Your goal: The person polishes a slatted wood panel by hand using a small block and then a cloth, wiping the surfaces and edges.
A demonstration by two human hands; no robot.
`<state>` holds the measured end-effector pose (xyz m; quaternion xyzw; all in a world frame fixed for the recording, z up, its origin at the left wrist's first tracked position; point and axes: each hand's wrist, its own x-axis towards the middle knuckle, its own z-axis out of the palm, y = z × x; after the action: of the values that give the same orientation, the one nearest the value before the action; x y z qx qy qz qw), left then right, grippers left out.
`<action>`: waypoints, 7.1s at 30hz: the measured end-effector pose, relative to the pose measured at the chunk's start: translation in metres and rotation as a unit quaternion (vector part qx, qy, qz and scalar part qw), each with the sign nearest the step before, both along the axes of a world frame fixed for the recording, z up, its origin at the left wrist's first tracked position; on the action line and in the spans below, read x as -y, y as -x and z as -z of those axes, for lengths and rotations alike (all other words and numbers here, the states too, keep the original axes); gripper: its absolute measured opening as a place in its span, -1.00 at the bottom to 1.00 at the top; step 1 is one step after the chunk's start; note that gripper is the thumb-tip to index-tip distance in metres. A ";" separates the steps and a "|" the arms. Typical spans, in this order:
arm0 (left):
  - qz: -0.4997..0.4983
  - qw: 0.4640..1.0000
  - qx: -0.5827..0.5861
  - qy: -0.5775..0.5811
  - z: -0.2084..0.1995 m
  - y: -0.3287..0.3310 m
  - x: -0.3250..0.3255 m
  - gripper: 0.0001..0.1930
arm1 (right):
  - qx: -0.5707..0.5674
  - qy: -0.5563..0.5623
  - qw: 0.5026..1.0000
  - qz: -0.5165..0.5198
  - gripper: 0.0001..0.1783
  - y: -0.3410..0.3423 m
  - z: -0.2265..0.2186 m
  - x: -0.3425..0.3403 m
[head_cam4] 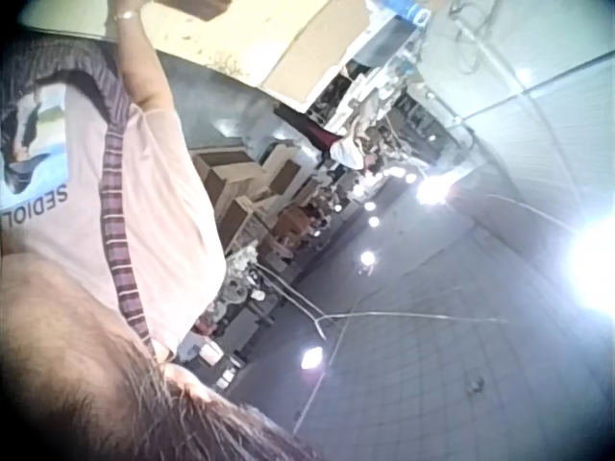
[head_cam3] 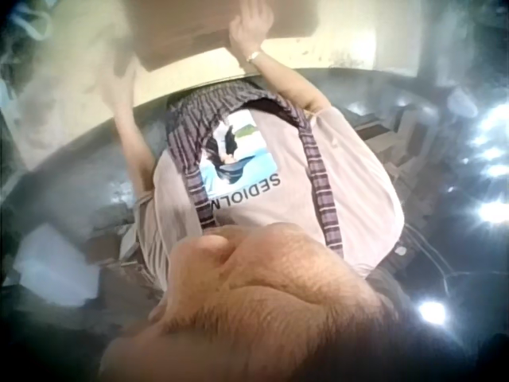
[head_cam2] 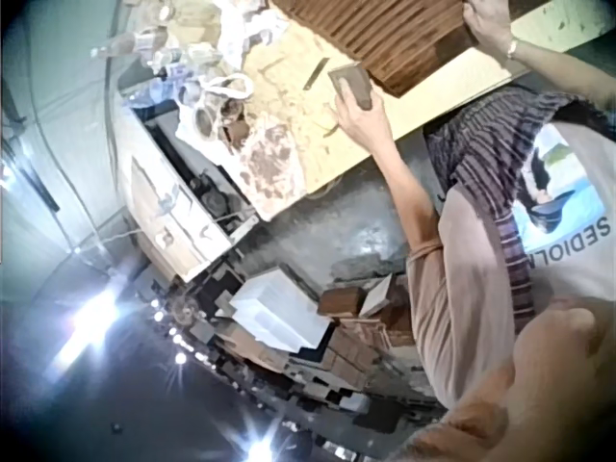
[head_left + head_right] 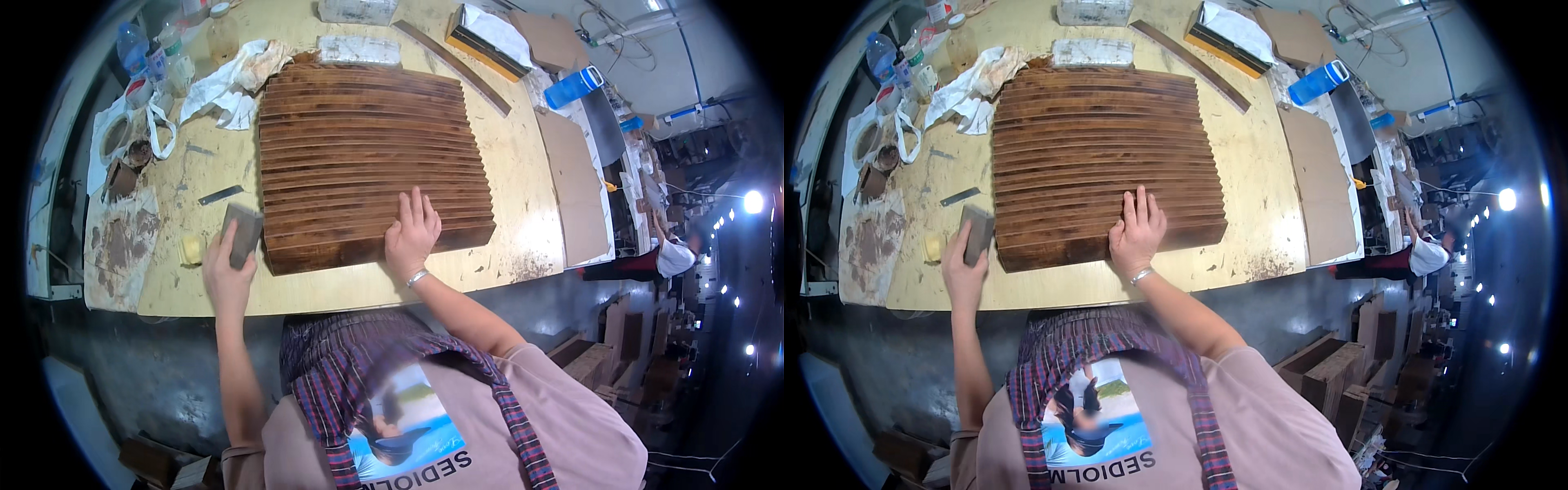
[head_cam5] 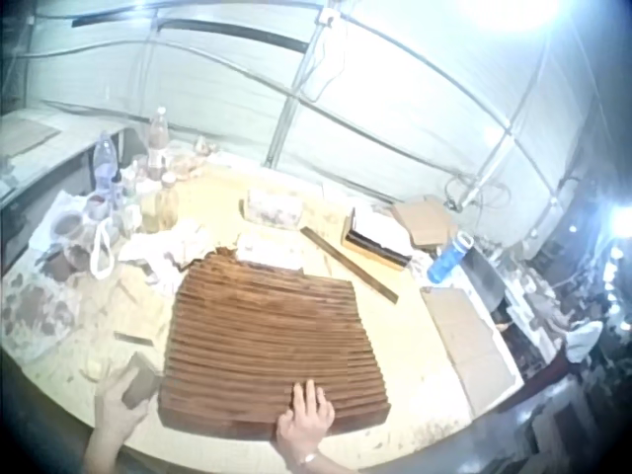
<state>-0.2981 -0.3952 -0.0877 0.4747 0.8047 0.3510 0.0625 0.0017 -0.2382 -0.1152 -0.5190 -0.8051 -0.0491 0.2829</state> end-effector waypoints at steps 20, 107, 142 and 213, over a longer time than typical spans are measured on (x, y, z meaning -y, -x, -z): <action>0.049 0.988 0.092 0.116 -0.013 0.006 0.042 -0.34 | -0.003 0.007 1.000 0.008 -0.35 -0.001 0.001 -0.001; 0.384 0.906 0.167 0.065 -0.036 0.184 -0.254 -0.38 | 0.009 0.045 0.996 0.079 -0.34 0.020 -0.024 0.000; -0.110 0.969 0.221 -0.023 0.002 0.211 0.051 -0.83 | 0.024 0.007 0.999 0.024 -0.41 0.008 -0.008 0.001; 0.056 0.882 0.464 -0.060 0.006 0.108 -0.053 -0.91 | -0.020 -0.006 0.999 0.030 -0.35 0.007 -0.006 0.001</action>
<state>-0.4060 -0.3424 -0.0941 0.3050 0.6326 0.5750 0.4197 -0.0057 -0.2390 -0.1093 -0.5419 -0.7833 -0.0516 0.3001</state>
